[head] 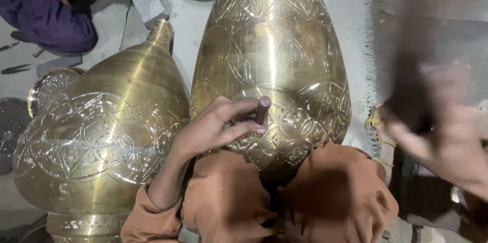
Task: The person sits on the workshop floor with a large brass vase between their legs, holding a small punch against the engraved pattern with one hand while striking it with a wooden mallet held in the other hand, working the decorative design across the vase surface.
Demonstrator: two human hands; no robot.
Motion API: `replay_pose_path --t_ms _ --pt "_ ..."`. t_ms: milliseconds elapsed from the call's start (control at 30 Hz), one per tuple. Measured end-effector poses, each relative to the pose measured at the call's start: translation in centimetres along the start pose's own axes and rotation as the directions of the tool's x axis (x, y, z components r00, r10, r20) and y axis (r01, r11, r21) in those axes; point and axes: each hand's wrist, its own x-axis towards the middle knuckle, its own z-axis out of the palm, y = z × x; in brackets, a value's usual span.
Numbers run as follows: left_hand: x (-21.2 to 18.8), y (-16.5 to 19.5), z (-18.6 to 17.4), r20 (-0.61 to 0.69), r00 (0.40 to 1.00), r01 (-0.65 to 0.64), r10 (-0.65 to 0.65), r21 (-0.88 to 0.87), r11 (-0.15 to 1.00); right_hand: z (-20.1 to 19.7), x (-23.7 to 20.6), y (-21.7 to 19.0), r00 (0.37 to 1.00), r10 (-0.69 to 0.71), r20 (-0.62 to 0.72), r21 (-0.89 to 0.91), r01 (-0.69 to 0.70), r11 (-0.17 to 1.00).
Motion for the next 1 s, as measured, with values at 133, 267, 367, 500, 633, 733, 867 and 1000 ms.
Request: replay_pose_path --t_ms 133,267,367,500,633,733,867,1000 --pt "0.4 -0.5 -0.2 0.036 0.998 0.055 -0.056 0.016 0.998 -1.2 0.4 1.1 0.962 -0.012 0.272 -0.473 0.144 0.869" --pt "0.0 -1.3 -0.2 0.030 0.999 0.026 -0.025 -0.026 0.999 -1.0 0.4 0.6 0.997 0.036 -0.067 -0.058 -0.040 0.998" --pt "-0.2 -1.8 0.0 -0.019 0.987 -0.159 0.159 0.011 0.987 -1.1 1.4 -0.5 0.980 -0.184 0.071 -0.271 0.196 0.942" --pt "0.3 -2.1 -0.1 0.062 0.998 -0.017 0.019 -0.027 1.000 -2.4 2.2 -1.7 0.992 0.005 0.124 -0.129 0.011 0.992" --pt "1.4 -1.7 -0.5 0.081 0.996 0.036 -0.033 -0.037 0.999 -1.8 2.1 -1.3 0.998 -0.004 -0.069 0.026 0.006 1.000" --pt "1.9 -1.1 -0.2 0.102 0.994 0.028 -0.026 -0.024 0.999 -1.6 1.5 -0.1 0.978 -0.143 0.149 -0.256 0.178 0.950" --pt "0.6 0.2 0.1 0.095 0.995 -0.010 0.014 -0.043 0.999 -1.6 0.0 -0.9 0.987 0.121 -0.109 0.200 -0.098 0.975" --pt "0.0 0.1 -0.5 0.122 0.988 0.099 -0.099 0.003 0.995 -1.2 1.3 -2.8 0.992 -0.105 0.077 -0.051 0.109 0.993"
